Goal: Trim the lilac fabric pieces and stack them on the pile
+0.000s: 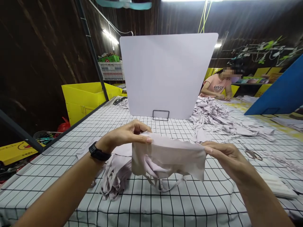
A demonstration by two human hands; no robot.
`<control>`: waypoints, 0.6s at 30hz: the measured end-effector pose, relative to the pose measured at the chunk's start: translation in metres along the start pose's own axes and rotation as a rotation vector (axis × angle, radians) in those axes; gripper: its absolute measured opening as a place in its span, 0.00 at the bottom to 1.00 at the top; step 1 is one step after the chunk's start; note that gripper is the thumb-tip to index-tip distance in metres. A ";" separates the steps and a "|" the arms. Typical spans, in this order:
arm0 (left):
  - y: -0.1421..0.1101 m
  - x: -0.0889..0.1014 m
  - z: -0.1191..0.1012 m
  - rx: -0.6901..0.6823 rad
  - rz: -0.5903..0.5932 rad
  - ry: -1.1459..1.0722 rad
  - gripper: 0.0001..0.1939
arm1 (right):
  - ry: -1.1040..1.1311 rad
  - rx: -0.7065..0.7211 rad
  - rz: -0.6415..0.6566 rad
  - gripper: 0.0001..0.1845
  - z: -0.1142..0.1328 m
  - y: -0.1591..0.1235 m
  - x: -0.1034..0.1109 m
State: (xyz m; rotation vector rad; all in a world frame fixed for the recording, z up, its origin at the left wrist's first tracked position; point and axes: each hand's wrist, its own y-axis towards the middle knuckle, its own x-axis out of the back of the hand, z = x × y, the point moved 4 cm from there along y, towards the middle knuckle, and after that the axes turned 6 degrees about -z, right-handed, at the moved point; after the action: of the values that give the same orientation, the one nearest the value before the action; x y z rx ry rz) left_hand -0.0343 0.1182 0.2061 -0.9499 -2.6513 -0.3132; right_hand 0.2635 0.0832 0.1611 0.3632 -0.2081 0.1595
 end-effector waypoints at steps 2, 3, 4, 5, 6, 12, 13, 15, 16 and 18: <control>0.002 -0.001 -0.004 -0.024 -0.007 -0.014 0.12 | 0.032 0.000 -0.034 0.21 0.004 -0.003 0.003; 0.003 -0.001 -0.007 -0.040 -0.014 -0.033 0.11 | 0.057 -0.016 -0.036 0.23 0.004 -0.004 0.003; 0.004 0.000 -0.010 -0.055 -0.025 -0.062 0.10 | 0.086 -0.038 -0.017 0.24 0.003 -0.004 0.003; 0.005 0.001 -0.012 -0.066 -0.038 -0.096 0.10 | 0.114 -0.063 0.024 0.24 0.002 -0.005 0.003; 0.005 0.003 -0.015 -0.074 -0.050 -0.132 0.10 | 0.135 -0.088 0.078 0.25 -0.001 -0.006 0.002; 0.002 0.021 -0.022 -0.081 -0.117 -0.150 0.10 | 0.115 -0.202 0.272 0.26 -0.016 -0.014 0.013; 0.001 0.022 -0.022 -0.076 -0.119 -0.120 0.10 | 0.104 -0.216 0.272 0.26 -0.017 -0.016 0.016; -0.001 0.023 -0.023 -0.074 -0.111 -0.050 0.10 | 0.096 -0.230 0.247 0.25 -0.015 -0.018 0.023; -0.002 0.023 -0.024 -0.078 -0.115 -0.013 0.10 | 0.102 -0.228 0.222 0.25 -0.013 -0.018 0.026; -0.003 0.023 -0.027 -0.095 -0.143 0.044 0.11 | 0.119 -0.218 0.184 0.24 -0.007 -0.020 0.031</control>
State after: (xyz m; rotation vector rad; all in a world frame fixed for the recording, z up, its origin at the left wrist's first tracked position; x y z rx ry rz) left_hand -0.0475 0.1208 0.2390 -0.7724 -2.6902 -0.4911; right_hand 0.2980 0.0710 0.1555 0.1167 -0.1394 0.3364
